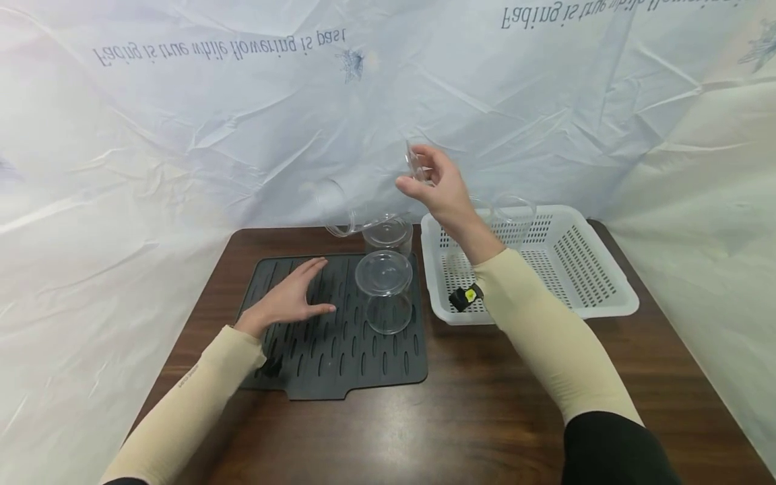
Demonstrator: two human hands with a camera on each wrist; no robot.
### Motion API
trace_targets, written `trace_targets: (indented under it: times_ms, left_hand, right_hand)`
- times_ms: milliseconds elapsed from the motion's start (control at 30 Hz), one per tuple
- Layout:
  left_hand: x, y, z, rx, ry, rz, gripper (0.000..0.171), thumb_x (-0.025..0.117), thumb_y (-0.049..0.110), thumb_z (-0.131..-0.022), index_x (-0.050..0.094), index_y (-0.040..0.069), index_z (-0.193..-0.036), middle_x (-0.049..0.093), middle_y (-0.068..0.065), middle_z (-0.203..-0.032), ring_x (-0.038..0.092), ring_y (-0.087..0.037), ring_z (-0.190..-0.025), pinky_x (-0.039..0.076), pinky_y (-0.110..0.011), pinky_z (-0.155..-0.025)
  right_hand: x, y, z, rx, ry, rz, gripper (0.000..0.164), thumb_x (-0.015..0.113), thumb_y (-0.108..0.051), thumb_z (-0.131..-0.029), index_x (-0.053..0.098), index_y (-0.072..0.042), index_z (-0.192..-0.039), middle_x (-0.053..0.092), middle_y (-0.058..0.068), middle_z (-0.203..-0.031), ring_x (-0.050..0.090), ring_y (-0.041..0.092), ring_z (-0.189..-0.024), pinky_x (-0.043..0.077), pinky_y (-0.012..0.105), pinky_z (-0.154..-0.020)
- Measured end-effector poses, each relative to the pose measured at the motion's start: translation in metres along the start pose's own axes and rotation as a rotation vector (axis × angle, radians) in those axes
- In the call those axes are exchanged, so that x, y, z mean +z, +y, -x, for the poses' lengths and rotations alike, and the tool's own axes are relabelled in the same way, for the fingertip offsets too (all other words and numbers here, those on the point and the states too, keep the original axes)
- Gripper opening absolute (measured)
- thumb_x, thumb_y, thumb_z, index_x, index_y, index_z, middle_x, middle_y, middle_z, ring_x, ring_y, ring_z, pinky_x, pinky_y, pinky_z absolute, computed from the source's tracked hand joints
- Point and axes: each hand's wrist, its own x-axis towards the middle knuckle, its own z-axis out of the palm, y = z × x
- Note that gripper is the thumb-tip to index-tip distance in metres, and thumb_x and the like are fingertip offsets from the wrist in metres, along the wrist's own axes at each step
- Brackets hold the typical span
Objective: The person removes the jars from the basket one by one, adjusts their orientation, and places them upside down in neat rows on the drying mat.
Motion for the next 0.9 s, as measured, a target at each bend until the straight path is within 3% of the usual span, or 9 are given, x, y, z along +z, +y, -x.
trace_targets:
  times_ms: [133, 367, 633, 900]
  left_hand:
    - [0.012, -0.011, 0.004, -0.008, -0.024, -0.071, 0.103, 0.069, 0.063, -0.08, 0.026, 0.006, -0.154, 0.023, -0.014, -0.16, 0.022, -0.034, -0.148, 0.029, -0.054, -0.115]
    - [0.024, -0.02, 0.011, -0.029, -0.072, -0.103, 0.104, 0.071, 0.063, -0.078, 0.031, 0.003, -0.152, 0.024, -0.017, -0.16, 0.02, -0.035, -0.148, 0.028, -0.053, -0.116]
    - [0.036, -0.026, 0.016, -0.055, -0.121, -0.074, 0.103, 0.071, 0.061, -0.079, 0.029, 0.004, -0.153, 0.022, -0.019, -0.16, 0.018, -0.036, -0.149, 0.027, -0.054, -0.116]
    - [0.04, -0.028, 0.016, -0.07, -0.147, -0.1, 0.101, 0.071, 0.061, -0.08, 0.031, 0.003, -0.152, 0.019, -0.019, -0.161, 0.017, -0.037, -0.149, 0.025, -0.054, -0.117]
  right_hand:
    - [0.008, -0.005, -0.009, 0.025, -0.033, 0.182, 0.072, 0.076, -0.018, -0.079, 0.045, -0.004, -0.142, 0.051, 0.012, -0.122, 0.054, 0.018, -0.098, 0.05, 0.023, -0.082]
    - [0.019, -0.007, -0.021, 0.078, -0.096, 0.464, 0.072, 0.077, -0.026, -0.08, 0.045, -0.013, -0.143, 0.052, 0.01, -0.127, 0.05, 0.02, -0.103, 0.048, 0.029, -0.077]
    - [0.032, -0.002, -0.032, 0.146, -0.183, 0.634, 0.085, 0.081, -0.042, -0.076, 0.041, -0.016, -0.146, 0.049, 0.007, -0.13, 0.049, 0.021, -0.111, 0.049, 0.037, -0.087]
    - [0.053, 0.008, -0.044, 0.077, -0.307, 0.809, 0.095, 0.082, -0.052, -0.071, 0.04, -0.012, -0.146, 0.05, 0.009, -0.134, 0.054, 0.022, -0.113, 0.05, 0.036, -0.09]
